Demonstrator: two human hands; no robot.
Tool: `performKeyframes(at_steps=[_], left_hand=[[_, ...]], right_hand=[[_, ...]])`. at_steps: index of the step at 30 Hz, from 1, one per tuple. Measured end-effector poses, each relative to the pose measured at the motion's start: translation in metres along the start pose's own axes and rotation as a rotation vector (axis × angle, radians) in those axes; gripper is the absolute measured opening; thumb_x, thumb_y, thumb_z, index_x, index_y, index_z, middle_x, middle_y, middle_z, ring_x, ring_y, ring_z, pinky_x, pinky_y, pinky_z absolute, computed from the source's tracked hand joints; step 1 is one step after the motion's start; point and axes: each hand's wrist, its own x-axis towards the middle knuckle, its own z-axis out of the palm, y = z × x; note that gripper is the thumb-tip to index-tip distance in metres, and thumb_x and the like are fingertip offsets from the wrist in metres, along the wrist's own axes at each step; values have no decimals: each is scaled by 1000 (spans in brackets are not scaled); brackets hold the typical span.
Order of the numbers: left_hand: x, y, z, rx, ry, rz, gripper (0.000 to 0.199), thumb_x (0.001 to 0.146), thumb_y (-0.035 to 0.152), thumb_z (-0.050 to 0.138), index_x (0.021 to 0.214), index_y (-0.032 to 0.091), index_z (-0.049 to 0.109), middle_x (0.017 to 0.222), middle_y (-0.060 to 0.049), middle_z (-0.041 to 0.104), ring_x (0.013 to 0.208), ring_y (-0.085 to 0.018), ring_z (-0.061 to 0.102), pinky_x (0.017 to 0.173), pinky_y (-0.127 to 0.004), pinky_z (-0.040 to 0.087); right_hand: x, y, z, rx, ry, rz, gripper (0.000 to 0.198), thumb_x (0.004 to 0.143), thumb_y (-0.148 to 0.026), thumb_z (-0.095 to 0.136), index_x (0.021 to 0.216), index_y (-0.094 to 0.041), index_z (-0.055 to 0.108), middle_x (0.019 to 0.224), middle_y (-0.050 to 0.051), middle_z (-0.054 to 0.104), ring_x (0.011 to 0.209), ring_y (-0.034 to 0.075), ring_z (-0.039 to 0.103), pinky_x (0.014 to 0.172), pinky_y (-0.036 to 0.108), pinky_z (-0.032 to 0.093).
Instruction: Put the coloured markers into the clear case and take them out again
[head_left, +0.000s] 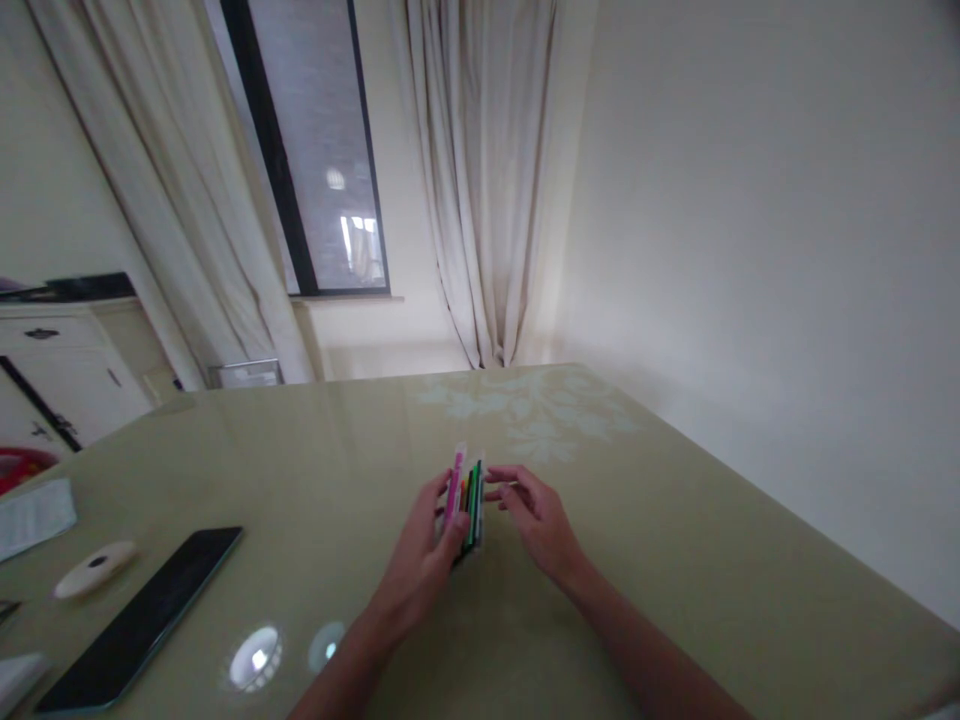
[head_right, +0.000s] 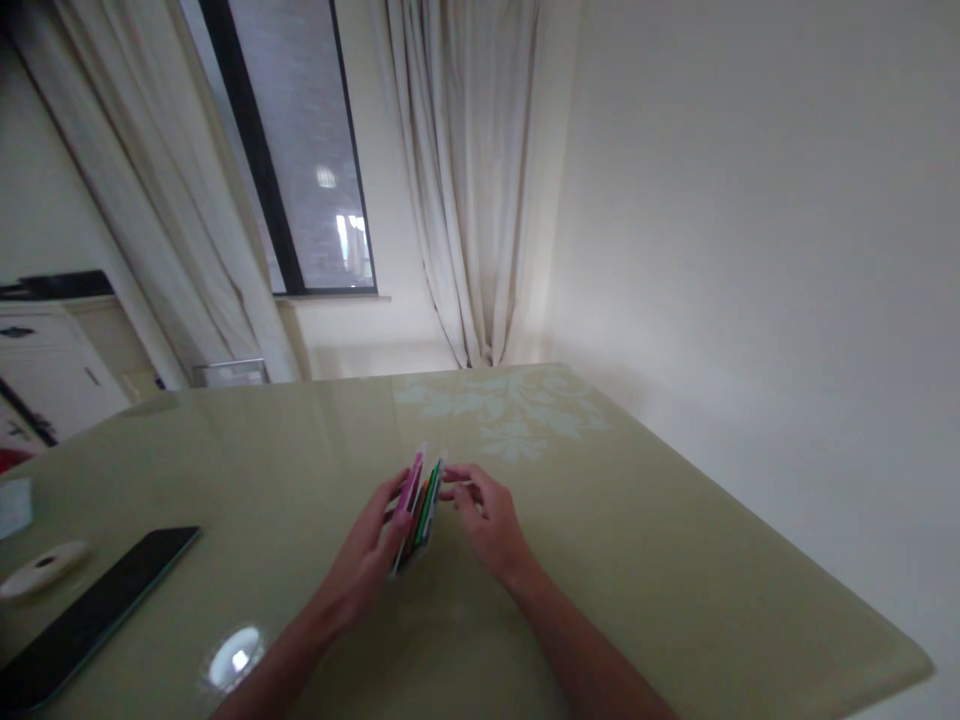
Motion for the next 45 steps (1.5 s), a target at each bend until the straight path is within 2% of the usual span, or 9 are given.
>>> performKeyframes(at_steps=[2, 5, 8, 12, 17, 31, 40, 43, 45], left_hand=[[-4, -5, 11, 181, -8, 93, 72, 91, 51, 63, 152, 19, 42, 155, -16, 50, 141, -33, 49, 116, -52, 42], [-6, -10, 17, 310, 46, 109, 63, 93, 33, 57, 153, 22, 42, 152, -12, 55, 138, -30, 54, 116, -51, 44], [-5, -9, 15, 262, 38, 108, 60, 94, 24, 50, 153, 24, 43, 150, -8, 57, 135, -26, 58, 114, -47, 47], [-5, -8, 17, 112, 24, 96, 58, 91, 21, 53, 149, 21, 48, 147, -10, 61, 131, -26, 61, 112, -46, 49], [-5, -9, 21, 28, 31, 77, 57, 91, 22, 56, 148, 17, 49, 142, -12, 64, 126, -25, 65, 108, -43, 52], [-3, -9, 21, -81, 50, 27, 57, 90, 28, 63, 146, 19, 53, 140, -10, 66, 123, -25, 66, 108, -39, 52], [0, -15, 18, -108, 98, -15, 59, 90, 35, 67, 145, 17, 55, 139, -11, 67, 122, -27, 67, 106, -41, 55], [2, -20, 14, -101, 68, 3, 59, 90, 37, 68, 144, 17, 56, 138, -12, 67, 122, -29, 67, 107, -44, 54], [4, -22, 11, -103, 42, 32, 57, 90, 39, 68, 143, 18, 58, 140, -12, 66, 125, -30, 65, 111, -48, 50]], right_hand=[[-6, -3, 5, 10, -61, -71, 29, 99, -31, 51, 122, -23, 68, 118, 9, 73, 98, 20, 75, 87, 33, 59], [-10, -2, 7, -58, -108, -169, 33, 101, -27, 50, 131, -26, 65, 119, 8, 71, 102, 19, 73, 93, 35, 58], [-11, 0, 6, -191, -132, -302, 41, 101, -23, 51, 141, -30, 59, 126, 9, 67, 110, 19, 68, 97, 35, 57], [-10, 0, 5, -411, -160, -533, 50, 99, -17, 57, 146, -34, 54, 140, 7, 62, 129, 22, 57, 110, 40, 48], [-8, -1, 3, -506, -187, -715, 51, 102, -18, 55, 149, -38, 51, 138, 4, 67, 123, 21, 62, 106, 40, 49], [-11, 15, 13, -547, -58, -804, 48, 103, -19, 53, 150, -30, 52, 130, 6, 72, 119, 21, 65, 100, 38, 54], [-10, 11, 29, -511, -30, -747, 47, 104, -18, 49, 148, -31, 53, 130, 4, 72, 120, 21, 63, 102, 40, 54], [-7, 8, 25, -521, -60, -758, 47, 103, -18, 51, 149, -31, 52, 132, 4, 71, 122, 20, 62, 103, 39, 52], [-3, 9, 16, -547, -14, -748, 49, 103, -16, 51, 150, -30, 51, 134, 4, 69, 124, 20, 61, 105, 39, 51]])
